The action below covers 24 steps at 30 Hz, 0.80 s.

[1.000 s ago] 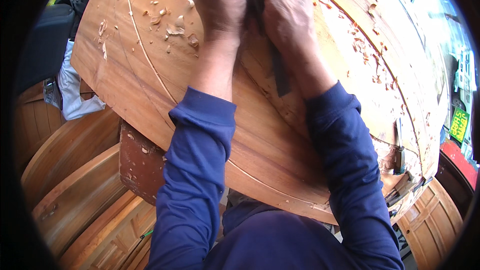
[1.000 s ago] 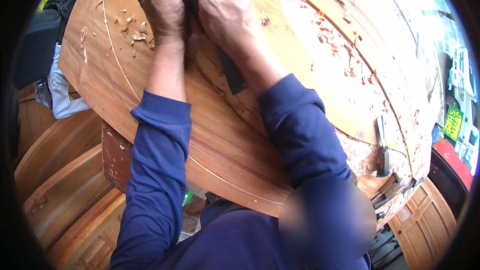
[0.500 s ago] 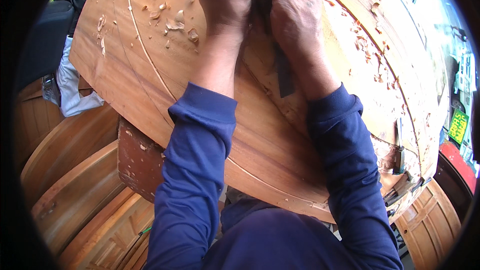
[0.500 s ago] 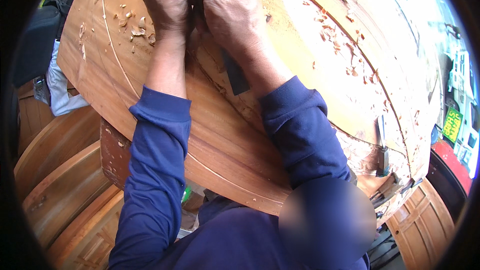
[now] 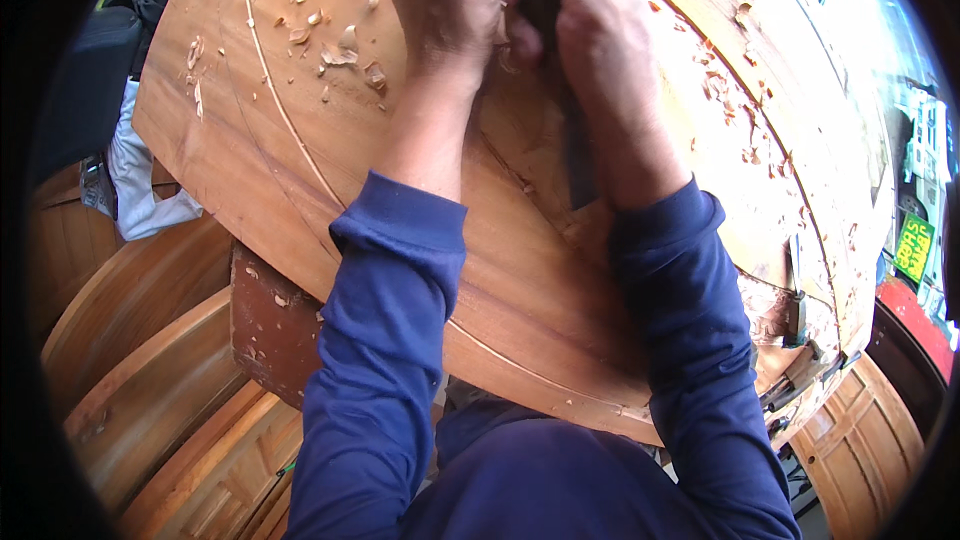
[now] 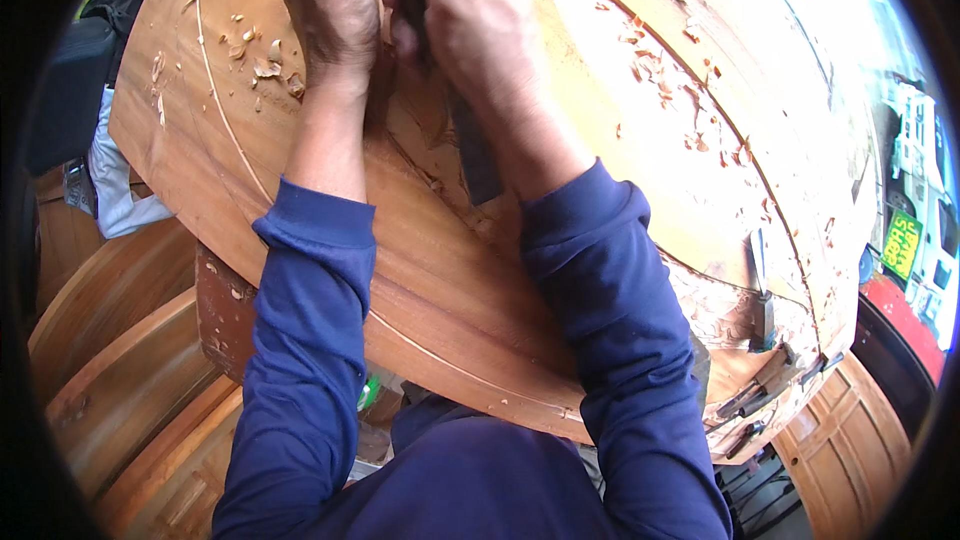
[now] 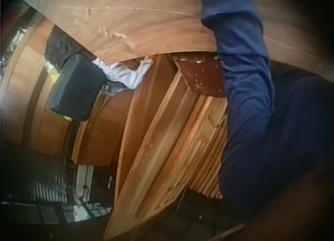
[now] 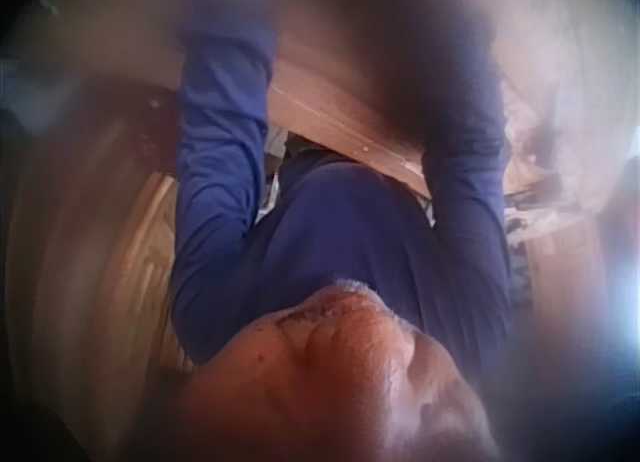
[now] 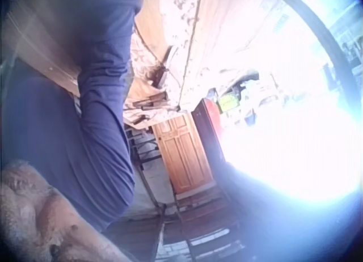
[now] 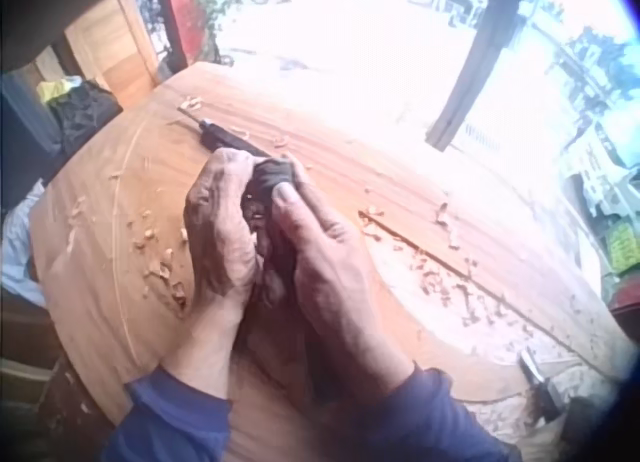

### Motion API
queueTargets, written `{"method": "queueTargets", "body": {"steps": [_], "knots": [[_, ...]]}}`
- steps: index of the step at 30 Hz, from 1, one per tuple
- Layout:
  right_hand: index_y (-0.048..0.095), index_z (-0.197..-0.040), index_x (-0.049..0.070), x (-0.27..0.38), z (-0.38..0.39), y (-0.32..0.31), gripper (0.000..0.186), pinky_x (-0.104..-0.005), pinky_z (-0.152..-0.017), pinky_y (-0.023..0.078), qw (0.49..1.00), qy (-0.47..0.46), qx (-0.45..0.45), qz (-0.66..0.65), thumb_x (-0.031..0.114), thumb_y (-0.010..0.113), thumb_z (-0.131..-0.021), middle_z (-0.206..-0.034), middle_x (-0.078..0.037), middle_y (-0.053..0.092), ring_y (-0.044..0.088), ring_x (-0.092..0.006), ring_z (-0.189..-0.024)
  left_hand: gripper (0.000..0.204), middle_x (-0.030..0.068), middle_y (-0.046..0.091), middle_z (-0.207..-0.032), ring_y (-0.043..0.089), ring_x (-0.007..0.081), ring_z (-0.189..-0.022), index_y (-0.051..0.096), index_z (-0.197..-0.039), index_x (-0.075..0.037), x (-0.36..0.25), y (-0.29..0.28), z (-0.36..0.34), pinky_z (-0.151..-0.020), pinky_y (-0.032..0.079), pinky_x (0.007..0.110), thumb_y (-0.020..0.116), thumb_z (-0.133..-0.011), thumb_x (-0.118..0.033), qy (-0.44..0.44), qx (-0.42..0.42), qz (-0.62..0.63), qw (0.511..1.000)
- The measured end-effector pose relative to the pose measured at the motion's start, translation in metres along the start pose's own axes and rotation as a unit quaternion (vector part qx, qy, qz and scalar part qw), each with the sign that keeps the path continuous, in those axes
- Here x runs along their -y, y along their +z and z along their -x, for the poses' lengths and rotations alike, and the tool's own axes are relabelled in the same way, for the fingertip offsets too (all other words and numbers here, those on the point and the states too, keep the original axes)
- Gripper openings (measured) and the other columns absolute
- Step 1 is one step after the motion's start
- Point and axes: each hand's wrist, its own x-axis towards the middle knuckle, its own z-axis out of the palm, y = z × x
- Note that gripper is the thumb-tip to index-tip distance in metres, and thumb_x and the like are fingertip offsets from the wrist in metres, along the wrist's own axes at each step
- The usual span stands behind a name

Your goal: The person carves floral patterns into a large curved wooden panel using chisels and a mallet.

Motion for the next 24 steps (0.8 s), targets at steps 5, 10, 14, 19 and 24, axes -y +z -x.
{"method": "queueTargets", "body": {"steps": [5,10,14,19,24], "knots": [[0.056,-0.134,0.007,0.04,-0.011,-0.027,0.034,-0.0194,-0.047,0.045,0.966,-0.023,-0.229,0.121,0.031,0.057,-0.111,-0.089,-0.001,0.06,0.055,-0.0065,-0.061,0.048,0.0186,0.067,-0.104,0.074,0.0271,-0.085,0.055,-0.128,-0.005,-0.028,0.012,0.007,-0.074,0.062,0.034,0.047,-0.11,-0.049,-0.075,0.018,0.092,0.993],[0.059,-0.126,0.006,0.043,0.004,-0.029,0.03,-0.0194,-0.045,0.044,0.942,-0.031,-0.291,0.162,0.032,0.055,-0.112,-0.089,-0.003,0.061,0.055,-0.0067,-0.058,0.053,0.0184,0.066,-0.11,0.073,0.0252,-0.087,0.053,-0.138,-0.005,-0.034,0.021,0.01,-0.076,0.061,0.034,0.047,-0.11,-0.049,-0.114,0.005,0.07,0.991],[0.061,-0.122,0.008,0.015,0.015,-0.009,0.022,-0.022,-0.041,0.038,0.942,-0.111,-0.281,0.144,0.026,0.051,-0.114,-0.083,-0.001,0.057,0.045,-0.0072,-0.048,0.062,0.0155,0.067,-0.118,0.071,0.0206,-0.096,0.049,-0.153,-0.007,-0.02,0.021,0.013,-0.084,0.059,0.031,0.049,-0.11,-0.052,-0.13,0.129,0.087,0.979],[0.047,-0.156,0.001,-0.006,0.013,-0.004,0.046,-0.0179,-0.061,0.044,0.968,-0.205,-0.118,0.086,0.017,0.053,-0.113,-0.094,0.0,0.064,0.052,-0.0041,-0.07,0.048,0.01,0.066,-0.128,0.067,0.0174,-0.104,0.058,-0.145,-0.004,-0.009,0.027,0.007,-0.094,0.055,0.03,0.047,-0.115,-0.038,0.07,0.197,-0.033,0.977],[0.049,-0.155,-0.001,-0.018,0.009,0.0,0.046,-0.0187,-0.08,0.05,0.975,-0.173,-0.133,-0.033,0.01,0.055,-0.111,-0.116,-0.003,0.066,0.059,-0.006,-0.093,0.03,0.0092,0.067,-0.118,0.066,0.018,-0.104,0.065,-0.129,0.0,-0.007,0.034,0.015,-0.091,0.054,0.028,0.052,-0.113,-0.021,-0.013,0.142,0.145,0.979]]}}
